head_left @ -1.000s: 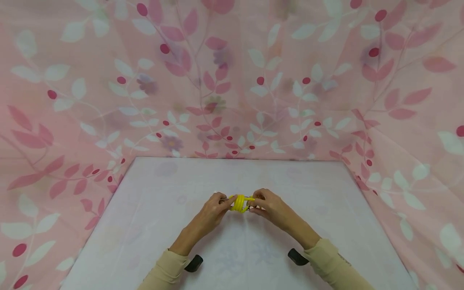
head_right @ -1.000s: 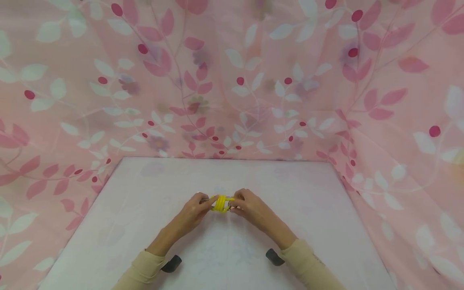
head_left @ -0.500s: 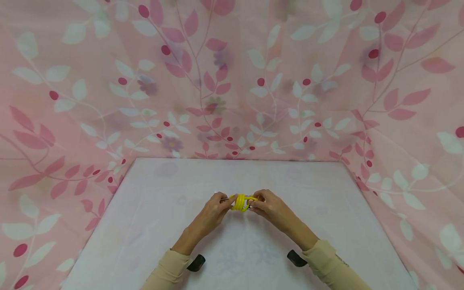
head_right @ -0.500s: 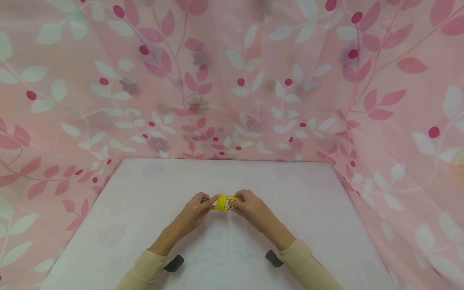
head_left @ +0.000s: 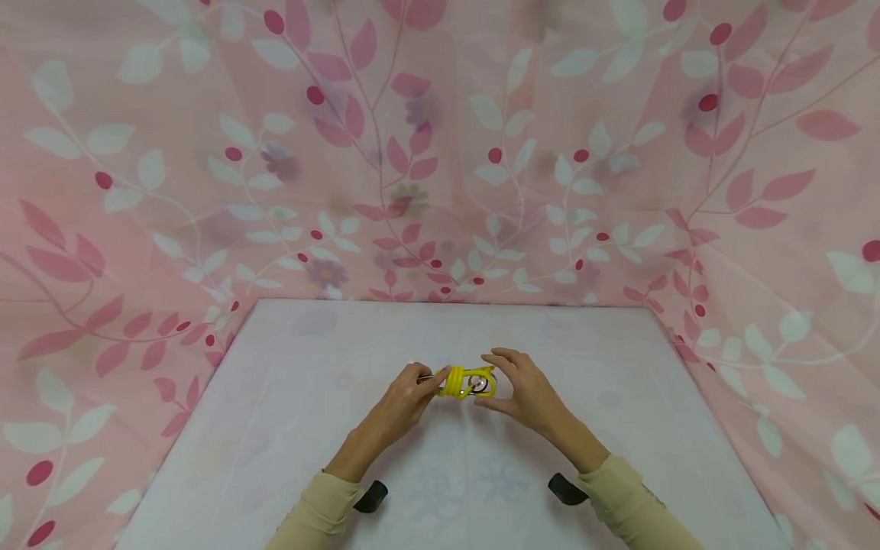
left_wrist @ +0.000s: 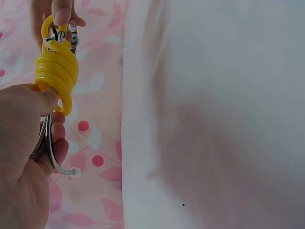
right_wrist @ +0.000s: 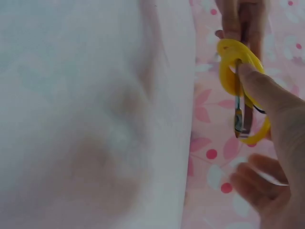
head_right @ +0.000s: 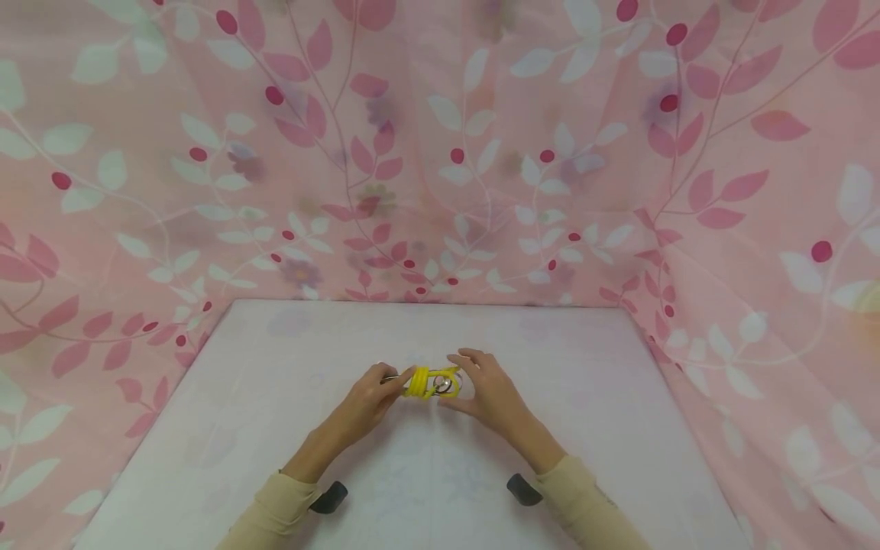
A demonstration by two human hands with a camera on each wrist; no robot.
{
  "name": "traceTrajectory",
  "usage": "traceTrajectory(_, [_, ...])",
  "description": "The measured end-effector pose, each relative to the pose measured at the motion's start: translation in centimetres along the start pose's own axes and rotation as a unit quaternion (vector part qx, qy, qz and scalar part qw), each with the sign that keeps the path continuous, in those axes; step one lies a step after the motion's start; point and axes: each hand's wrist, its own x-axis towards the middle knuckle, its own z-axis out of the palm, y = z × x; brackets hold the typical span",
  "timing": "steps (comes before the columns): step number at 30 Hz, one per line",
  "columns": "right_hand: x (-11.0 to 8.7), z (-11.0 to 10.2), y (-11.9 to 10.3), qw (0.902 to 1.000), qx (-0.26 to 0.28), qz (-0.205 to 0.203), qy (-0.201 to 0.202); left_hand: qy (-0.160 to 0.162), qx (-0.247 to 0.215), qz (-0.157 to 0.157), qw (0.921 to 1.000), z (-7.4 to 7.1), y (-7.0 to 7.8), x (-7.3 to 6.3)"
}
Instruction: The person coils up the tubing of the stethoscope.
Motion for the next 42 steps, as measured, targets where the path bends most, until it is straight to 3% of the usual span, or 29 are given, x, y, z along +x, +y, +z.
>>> traceTrajectory(3, [-0.1,0.0,0.3,0.9972,0.045,0.045,-0.039,0.002,0.010,0.005,0.9999,0.2,0.0,-0.1])
traceTrajectory(8, [-0.2,0.2,0.6,0.9940,0.078,0.055,-0.053,-0.011,0.020,-0.002,0.9997,0.6,0.2,-0.2])
traceTrajectory(16, [-0.5,0.6,1.1,0.9968,0.067,0.039,-0.020,-0.115,0.025,-0.087,0.9892,0.4,0.9,-0.3])
traceTrajectory(21, [-0.8,0.9,1.7,0.9970,0.071,0.026,-0.018,-0.176,-0.023,-0.130,0.9756,0.3,0.8,-0.2])
traceTrajectory(24, [-0.9,0.9,2.1,0.9968,0.076,0.014,-0.019,-0.192,-0.056,-0.142,0.9695,0.2,0.4,-0.2])
traceTrajectory(27, [-1.1,1.0,2.4,0.9963,0.084,0.006,-0.017,-0.183,-0.044,-0.126,0.9740,0.4,-0.3,-0.2])
traceTrajectory(31, [-1.5,1.2,3.0,0.9956,0.092,0.007,-0.012,-0.136,0.000,-0.078,0.9877,0.9,-1.5,-0.1])
traceTrajectory(34, [-1.6,1.6,3.5,0.9953,0.096,0.009,-0.012,-0.112,0.020,-0.057,0.9919,1.4,-2.3,0.1])
traceTrajectory(38, [-1.6,2.0,3.9,0.9959,0.085,0.028,-0.015,-0.095,0.052,-0.062,0.9921,2.0,-2.9,0.4])
traceTrajectory(42, [-1.1,2.6,4.5,0.9979,0.034,0.054,-0.014,-0.074,0.084,-0.079,0.9905,2.4,-3.5,1.4])
